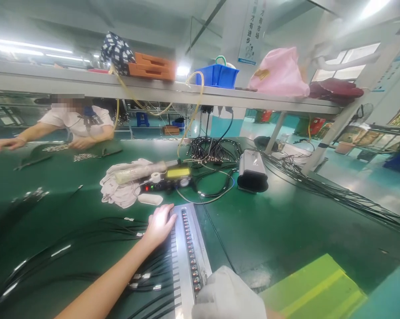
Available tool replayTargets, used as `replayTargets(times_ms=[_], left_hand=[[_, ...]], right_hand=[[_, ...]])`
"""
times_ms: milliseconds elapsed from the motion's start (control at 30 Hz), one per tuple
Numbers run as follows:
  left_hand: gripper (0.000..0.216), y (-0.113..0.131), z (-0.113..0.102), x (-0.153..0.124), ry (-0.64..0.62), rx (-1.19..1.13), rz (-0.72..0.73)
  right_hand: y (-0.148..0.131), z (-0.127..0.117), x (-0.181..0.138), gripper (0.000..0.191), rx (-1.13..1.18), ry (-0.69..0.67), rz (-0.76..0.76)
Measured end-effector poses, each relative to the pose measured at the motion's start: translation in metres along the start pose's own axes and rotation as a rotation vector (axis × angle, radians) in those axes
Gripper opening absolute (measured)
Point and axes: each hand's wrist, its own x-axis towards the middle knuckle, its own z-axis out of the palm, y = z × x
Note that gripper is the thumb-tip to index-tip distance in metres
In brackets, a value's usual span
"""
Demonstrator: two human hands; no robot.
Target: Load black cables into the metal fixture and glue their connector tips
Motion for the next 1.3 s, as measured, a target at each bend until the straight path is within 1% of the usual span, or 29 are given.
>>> replayTargets(times_ms=[33,67,100,133,167,200,233,300,400,500,567,667,700,767,833,933,967,1033,1100,1133,1167,1233,1300], left_hand=[[0.039,0.001,0.001,0.001,-0.008,0.016,-0.005],[0.040,0.002,0.002,0.002,-0.015,0.028,-0.009],[0.040,0.002,0.003,0.003,-0.022,0.037,-0.014],[0.039,0.002,0.004,0.004,-0.029,0.042,-0.017],[0.039,0.002,0.005,0.005,-0.035,0.046,-0.019],[0.039,0.001,0.005,0.006,-0.040,0.047,-0.020],[0.039,0.001,0.006,0.007,-0.044,0.048,-0.020],[0.038,0.000,0.005,0.009,-0.046,0.049,-0.025],[0.039,-0.002,0.002,0.013,-0.036,0.059,-0.046],[0.040,-0.003,-0.004,0.013,-0.027,0.076,-0.070],[0.040,-0.003,-0.008,0.009,-0.030,0.084,-0.077],[0.039,-0.003,-0.012,-0.002,-0.046,0.088,-0.064],[0.038,-0.003,-0.012,-0.006,-0.053,0.087,-0.055],[0.038,-0.004,-0.012,-0.011,-0.064,0.079,-0.036],[0.038,-0.004,-0.012,-0.013,-0.073,0.063,-0.019],[0.037,-0.005,-0.018,-0.013,-0.089,0.027,0.006],[0.037,-0.007,-0.024,-0.014,-0.095,0.016,0.015],[0.036,-0.014,-0.041,-0.018,-0.105,0.006,0.032],[0.031,-0.026,-0.066,-0.022,-0.103,0.024,0.036],[0.028,-0.033,-0.082,-0.024,-0.094,0.046,0.030],[0.026,-0.041,-0.099,-0.023,-0.080,0.077,0.017],[0.025,-0.052,-0.133,-0.015,-0.037,0.160,-0.021],[0.027,-0.052,-0.164,0.002,0.008,0.260,-0.057]], right_hand=[[0.000,0.005,-0.004,0.022,-0.007,0.037,0.054],[0.000,0.009,-0.008,0.025,-0.009,0.083,0.142],[0.000,0.012,-0.012,0.038,0.000,0.124,0.256],[0.000,0.015,-0.015,0.058,0.026,0.142,0.369],[-0.001,0.015,-0.017,0.077,0.070,0.133,0.461],[-0.002,0.015,-0.017,0.090,0.121,0.103,0.525],[-0.003,0.013,-0.015,0.096,0.175,0.069,0.562],[-0.005,0.007,-0.007,0.092,0.268,0.022,0.578],[-0.008,-0.002,0.009,0.083,0.338,0.051,0.582],[-0.011,-0.007,0.017,0.074,0.333,0.049,0.578],[-0.013,-0.004,0.015,0.070,0.294,0.011,0.577],[-0.016,0.010,0.004,0.076,0.198,-0.051,0.558],[-0.016,0.015,0.001,0.075,0.158,-0.059,0.554],[-0.017,0.019,-0.003,0.066,0.090,-0.061,0.540],[-0.016,0.012,0.000,0.059,0.080,-0.075,0.515],[-0.010,-0.020,0.015,0.061,0.202,-0.104,0.528],[-0.006,-0.031,0.022,0.060,0.265,-0.096,0.557],[0.004,-0.047,0.034,0.049,0.410,-0.064,0.589],[0.017,-0.048,0.046,0.035,0.563,0.007,0.626],[0.025,-0.042,0.051,0.031,0.629,0.050,0.660],[0.032,-0.033,0.057,0.030,0.686,0.092,0.703],[0.045,-0.013,0.067,0.042,0.754,0.139,0.774],[0.052,0.004,0.074,0.052,0.780,0.128,0.794]])
